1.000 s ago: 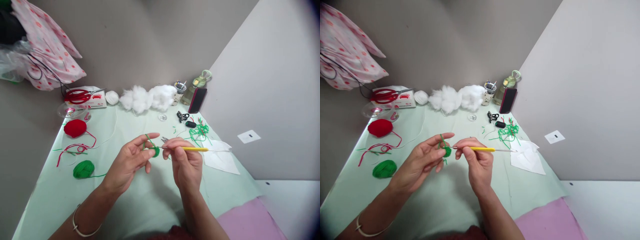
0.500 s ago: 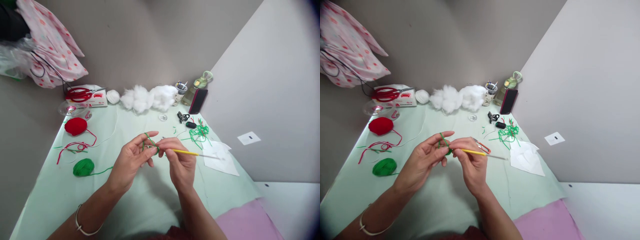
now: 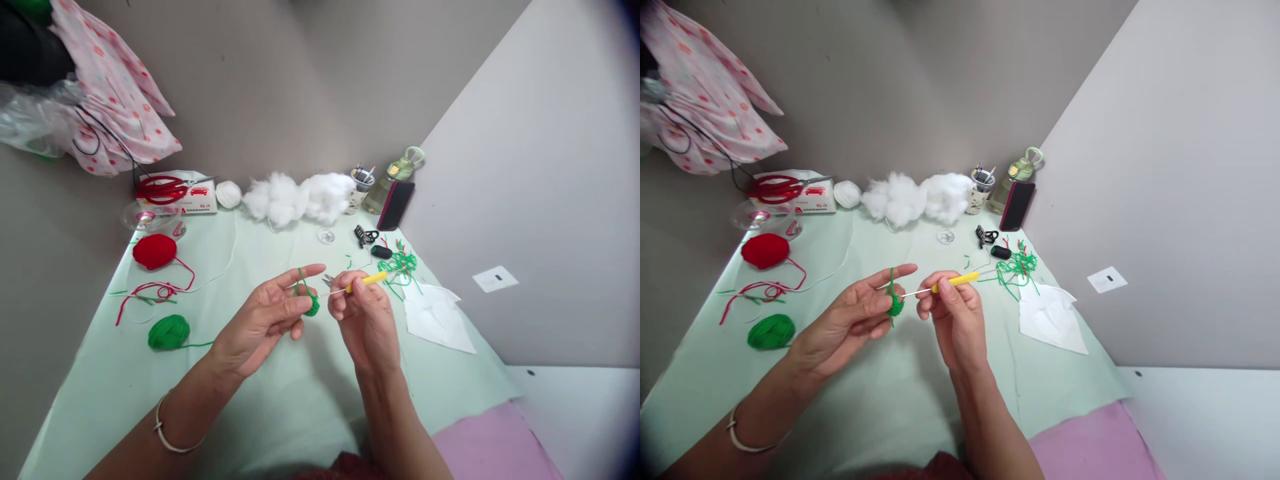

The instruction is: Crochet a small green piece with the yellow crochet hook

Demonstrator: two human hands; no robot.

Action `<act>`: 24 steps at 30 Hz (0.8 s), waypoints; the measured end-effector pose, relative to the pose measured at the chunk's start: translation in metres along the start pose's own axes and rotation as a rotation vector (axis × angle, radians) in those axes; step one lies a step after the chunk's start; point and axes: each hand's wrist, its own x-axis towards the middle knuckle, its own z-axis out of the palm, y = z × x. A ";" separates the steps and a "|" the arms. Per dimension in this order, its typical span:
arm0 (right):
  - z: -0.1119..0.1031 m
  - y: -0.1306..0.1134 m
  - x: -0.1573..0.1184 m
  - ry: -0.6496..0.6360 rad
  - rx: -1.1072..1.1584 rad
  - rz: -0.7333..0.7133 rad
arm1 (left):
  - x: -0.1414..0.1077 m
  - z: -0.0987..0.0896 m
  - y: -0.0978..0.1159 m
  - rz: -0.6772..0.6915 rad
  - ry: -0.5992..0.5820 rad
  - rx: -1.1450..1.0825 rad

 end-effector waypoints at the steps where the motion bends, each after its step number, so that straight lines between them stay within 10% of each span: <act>1: 0.002 0.002 -0.002 -0.022 -0.060 -0.026 | 0.000 0.002 -0.003 0.046 0.037 0.027; 5: 0.009 0.015 -0.014 0.054 -0.630 -0.525 | -0.002 0.008 -0.017 0.251 0.254 0.159; 8: 0.008 0.017 -0.019 0.094 -0.746 -0.679 | -0.002 0.008 -0.020 0.145 0.182 0.084; 14: 0.003 0.006 -0.013 0.030 -0.593 -0.531 | 0.000 0.009 -0.013 0.181 0.252 0.022; 19: 0.004 0.012 -0.016 0.051 -0.784 -0.751 | -0.001 0.009 -0.016 0.040 0.122 -0.067; 24: 0.001 0.001 -0.011 0.093 -0.434 -0.431 | -0.001 0.006 -0.007 0.114 0.161 0.000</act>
